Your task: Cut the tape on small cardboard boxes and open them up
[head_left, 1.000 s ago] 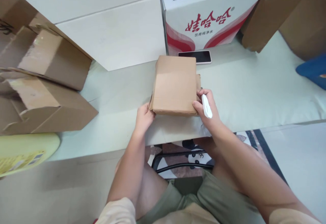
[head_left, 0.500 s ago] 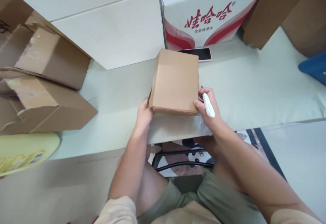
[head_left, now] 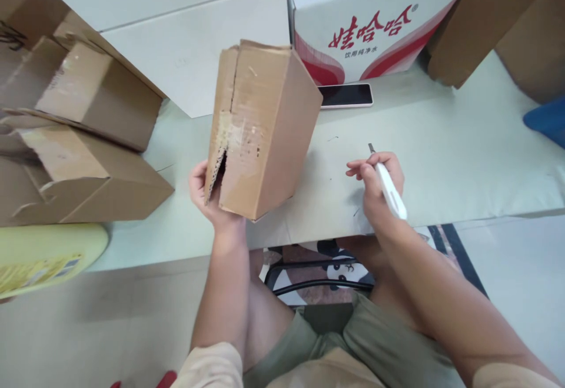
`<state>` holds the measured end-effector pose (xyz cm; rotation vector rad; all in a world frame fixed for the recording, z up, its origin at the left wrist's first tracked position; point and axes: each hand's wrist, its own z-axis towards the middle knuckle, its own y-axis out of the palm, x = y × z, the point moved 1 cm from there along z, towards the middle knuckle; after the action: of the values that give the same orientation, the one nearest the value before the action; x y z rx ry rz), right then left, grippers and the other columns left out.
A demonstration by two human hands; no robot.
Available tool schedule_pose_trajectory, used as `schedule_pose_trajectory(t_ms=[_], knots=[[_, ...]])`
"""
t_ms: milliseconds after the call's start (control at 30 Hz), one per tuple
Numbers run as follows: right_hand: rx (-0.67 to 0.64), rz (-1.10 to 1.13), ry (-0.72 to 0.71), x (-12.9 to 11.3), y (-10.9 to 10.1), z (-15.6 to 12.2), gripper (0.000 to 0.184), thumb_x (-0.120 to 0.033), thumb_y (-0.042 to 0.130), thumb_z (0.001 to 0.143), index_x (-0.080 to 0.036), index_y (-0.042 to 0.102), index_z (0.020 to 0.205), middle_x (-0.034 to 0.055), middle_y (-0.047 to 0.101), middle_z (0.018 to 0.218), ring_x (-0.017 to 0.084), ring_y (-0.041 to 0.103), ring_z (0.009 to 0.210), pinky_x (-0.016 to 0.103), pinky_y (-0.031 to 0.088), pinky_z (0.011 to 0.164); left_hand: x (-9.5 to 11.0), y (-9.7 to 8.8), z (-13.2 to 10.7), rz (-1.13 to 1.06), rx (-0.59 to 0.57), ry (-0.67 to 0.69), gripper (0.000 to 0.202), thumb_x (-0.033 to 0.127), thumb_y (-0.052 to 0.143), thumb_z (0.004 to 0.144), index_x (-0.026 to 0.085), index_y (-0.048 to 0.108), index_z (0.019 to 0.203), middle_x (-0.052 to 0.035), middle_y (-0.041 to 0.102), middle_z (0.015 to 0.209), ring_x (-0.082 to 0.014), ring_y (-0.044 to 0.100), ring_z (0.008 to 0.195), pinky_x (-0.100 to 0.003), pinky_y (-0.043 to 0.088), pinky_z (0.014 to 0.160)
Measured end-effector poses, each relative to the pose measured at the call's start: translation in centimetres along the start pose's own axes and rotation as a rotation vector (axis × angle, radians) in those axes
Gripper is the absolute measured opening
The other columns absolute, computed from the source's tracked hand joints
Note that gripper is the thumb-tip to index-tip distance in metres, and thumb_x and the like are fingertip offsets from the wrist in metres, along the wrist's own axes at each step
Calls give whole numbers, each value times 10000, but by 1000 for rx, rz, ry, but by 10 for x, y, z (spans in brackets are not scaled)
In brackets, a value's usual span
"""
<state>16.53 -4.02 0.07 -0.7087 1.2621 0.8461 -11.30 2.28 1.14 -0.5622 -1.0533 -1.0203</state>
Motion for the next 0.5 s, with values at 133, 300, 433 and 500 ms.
schedule_pose_trajectory(t_ms=[133,300,433,500], knots=[[63,102,-33,0,-3,0,198,-478,550,971,-281,526,964,-27,667,683,168,621,561,341,469,591,28,-6,-4,51,88,284,336,564,771,802,278,774,980,11,754,955,-188,738,884,-338,610,838],[39,191,-127,-17,-13,-1,302,-608,512,969,-332,498,1091,-33,624,709,186,626,587,329,404,516,54,-14,-10,114,-220,364,264,471,843,783,264,796,939,-16,807,920,-223,803,870,-361,653,801],[32,191,-169,-44,-16,-17,277,-549,644,898,-332,537,1035,-14,662,771,200,668,663,330,452,533,53,-18,-13,125,-375,280,265,465,854,769,267,802,938,-35,832,955,-231,813,893,-352,665,783],[-13,182,-227,-51,-15,-28,229,-502,677,897,-326,575,1001,-2,680,775,200,668,652,340,475,532,50,-17,-14,123,-376,264,318,537,842,756,263,794,910,-36,831,939,-228,810,877,-355,666,777]])
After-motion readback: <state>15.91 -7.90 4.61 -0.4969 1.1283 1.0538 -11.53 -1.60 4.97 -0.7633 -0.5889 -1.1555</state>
